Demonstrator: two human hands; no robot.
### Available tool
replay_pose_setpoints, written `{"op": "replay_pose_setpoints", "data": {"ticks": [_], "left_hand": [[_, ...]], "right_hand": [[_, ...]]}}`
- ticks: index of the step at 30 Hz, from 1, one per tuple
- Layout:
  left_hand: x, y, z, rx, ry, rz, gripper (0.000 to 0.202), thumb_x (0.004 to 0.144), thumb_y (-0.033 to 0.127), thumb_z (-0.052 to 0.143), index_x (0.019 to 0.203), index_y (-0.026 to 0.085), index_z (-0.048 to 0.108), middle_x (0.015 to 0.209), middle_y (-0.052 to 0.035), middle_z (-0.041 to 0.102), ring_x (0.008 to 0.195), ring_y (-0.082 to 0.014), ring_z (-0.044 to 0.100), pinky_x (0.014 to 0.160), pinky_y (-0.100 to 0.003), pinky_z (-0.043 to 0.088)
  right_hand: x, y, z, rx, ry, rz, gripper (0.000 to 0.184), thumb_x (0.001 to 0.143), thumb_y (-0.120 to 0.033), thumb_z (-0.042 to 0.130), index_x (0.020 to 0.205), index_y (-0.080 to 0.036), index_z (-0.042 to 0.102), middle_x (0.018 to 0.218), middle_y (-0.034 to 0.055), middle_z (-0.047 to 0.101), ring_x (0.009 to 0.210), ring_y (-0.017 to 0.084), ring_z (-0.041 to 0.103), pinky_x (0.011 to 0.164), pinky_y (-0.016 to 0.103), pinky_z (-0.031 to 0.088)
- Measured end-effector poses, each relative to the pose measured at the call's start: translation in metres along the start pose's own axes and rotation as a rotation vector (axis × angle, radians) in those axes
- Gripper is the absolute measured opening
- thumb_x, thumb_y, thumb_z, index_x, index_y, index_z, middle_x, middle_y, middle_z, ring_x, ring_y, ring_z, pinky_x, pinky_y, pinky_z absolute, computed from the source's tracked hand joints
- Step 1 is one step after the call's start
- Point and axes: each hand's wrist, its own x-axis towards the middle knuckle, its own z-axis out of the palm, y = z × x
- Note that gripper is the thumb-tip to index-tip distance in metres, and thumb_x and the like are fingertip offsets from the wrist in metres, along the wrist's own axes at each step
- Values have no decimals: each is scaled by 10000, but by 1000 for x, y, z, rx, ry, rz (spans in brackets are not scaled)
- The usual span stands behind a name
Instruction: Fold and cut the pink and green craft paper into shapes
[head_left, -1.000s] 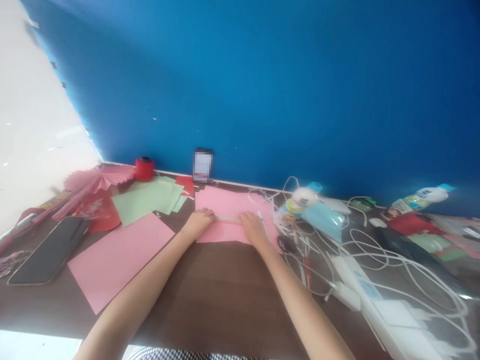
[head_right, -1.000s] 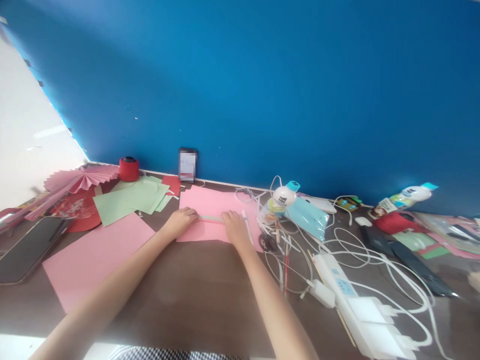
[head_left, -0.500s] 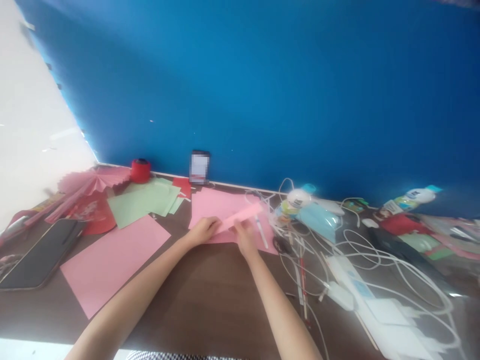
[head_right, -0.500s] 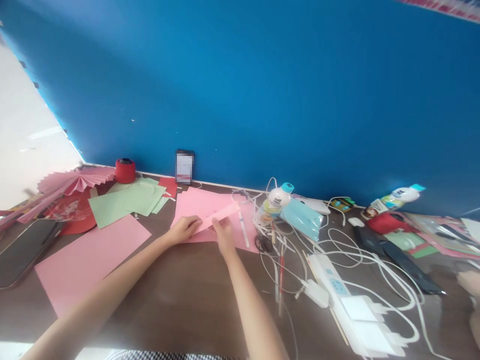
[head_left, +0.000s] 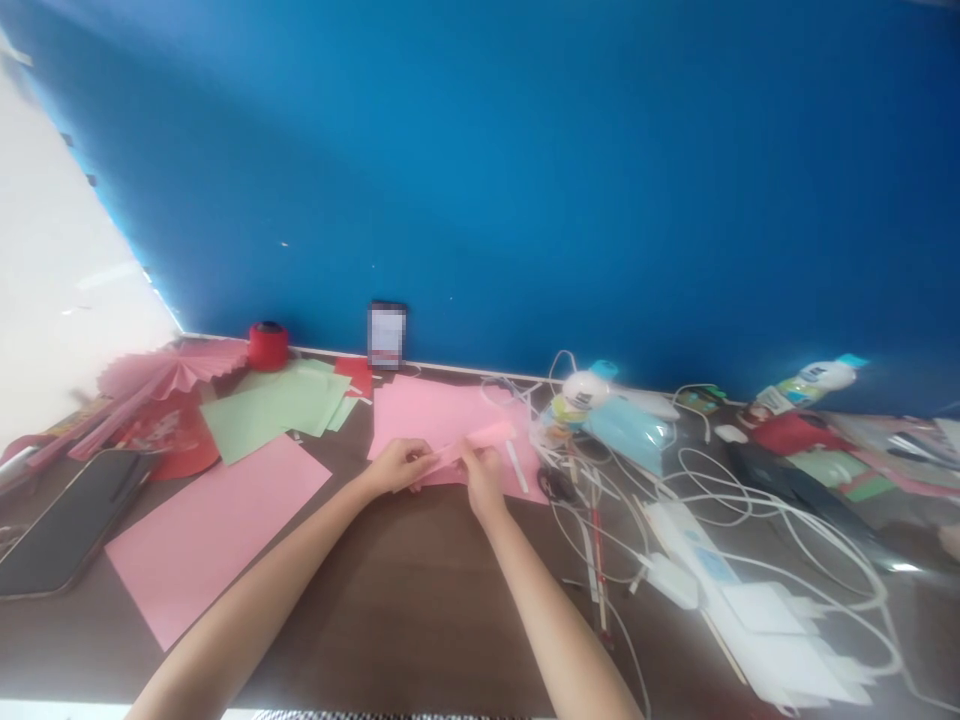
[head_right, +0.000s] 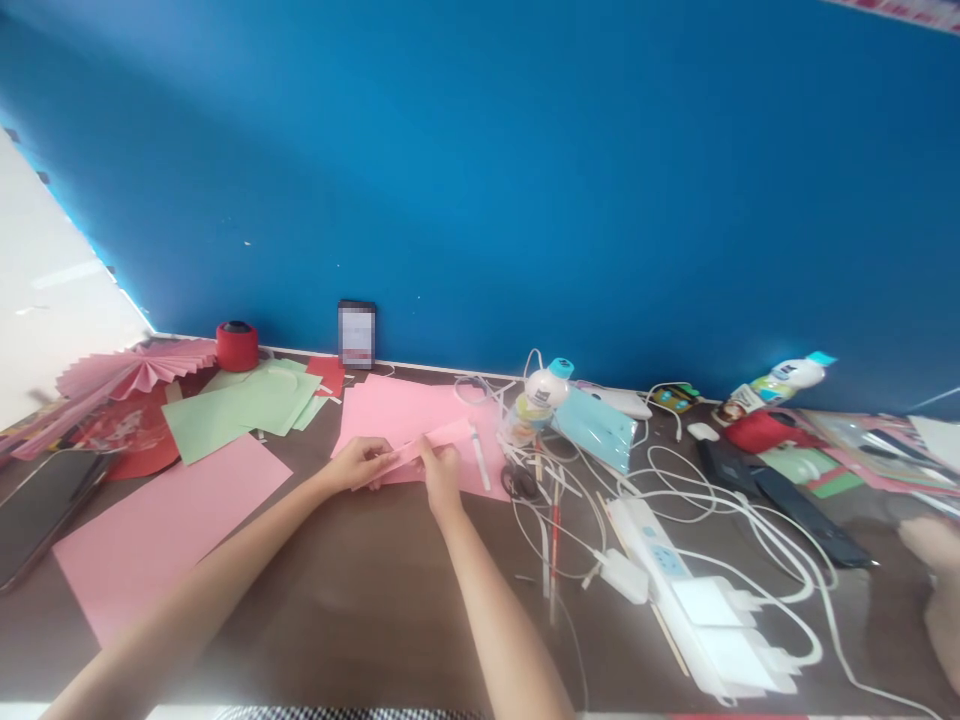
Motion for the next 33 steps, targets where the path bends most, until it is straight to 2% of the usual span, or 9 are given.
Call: {"op": "replay_pose_setpoints", "data": {"ticks": [3,8,14,18,21,23,28,30,33], "left_hand": [[-1,4,-1,-69,-58,-48,388,759,516,507,716,134,556,547,-20,616,488,-149,619,462,-224,471],[-1,4,-1,-170,-121,-74,456,774,540,469,852,114,612,690,-79,672,585,-186,658,526,-277,523],[-2,3,0,-174,-137,-47,429,772,507,493,744,105,639,670,-87,680,617,-201,664,583,-300,536],[-3,8,3,-238,-136,-10,424,782,498,482,780,106,645,794,-99,692,665,-196,668,616,-286,532],[-3,11,5,-230,-141,2,449,778,511,481,793,94,647,802,-109,691,684,-198,668,624,-282,527],[-2,10,6,-218,-134,-20,462,762,524,496,769,86,646,780,-116,691,674,-203,668,604,-284,527],[-2,3,9,-134,-120,-35,456,739,539,512,688,107,650,733,-99,697,645,-189,664,599,-272,522],[-2,3,10,-132,-126,-50,456,737,543,511,700,112,651,741,-96,698,639,-182,662,609,-275,522],[-4,9,11,-177,-154,-70,455,747,538,503,834,117,653,783,-95,692,614,-172,655,578,-279,519]], "right_hand": [[0,3,-1,-41,9,26,371,695,-440,621,484,-142,557,432,-5,516,422,106,466,434,224,360],[-2,0,-1,-41,-19,54,355,685,-445,629,517,-137,581,449,4,536,433,122,495,434,234,387],[-5,-7,2,69,22,53,317,703,-446,613,698,-129,625,511,1,548,450,107,467,405,212,356],[-7,-5,4,90,-59,73,311,710,-441,610,677,-133,603,504,-1,538,437,114,471,404,229,374],[-8,-4,5,144,-101,112,284,704,-428,621,658,-153,567,496,-17,534,421,119,478,390,232,374],[-8,-5,4,161,-78,100,278,710,-427,614,663,-158,564,524,-12,557,457,127,509,409,228,385],[-1,-8,-5,133,134,8,326,694,-479,605,722,-155,585,651,35,632,578,142,570,469,216,403],[1,-9,-8,136,143,21,342,675,-493,617,716,-156,579,672,47,639,597,148,577,471,215,399],[2,-9,-10,143,93,7,325,691,-484,607,712,-161,572,726,55,647,629,147,575,487,214,397]]}}
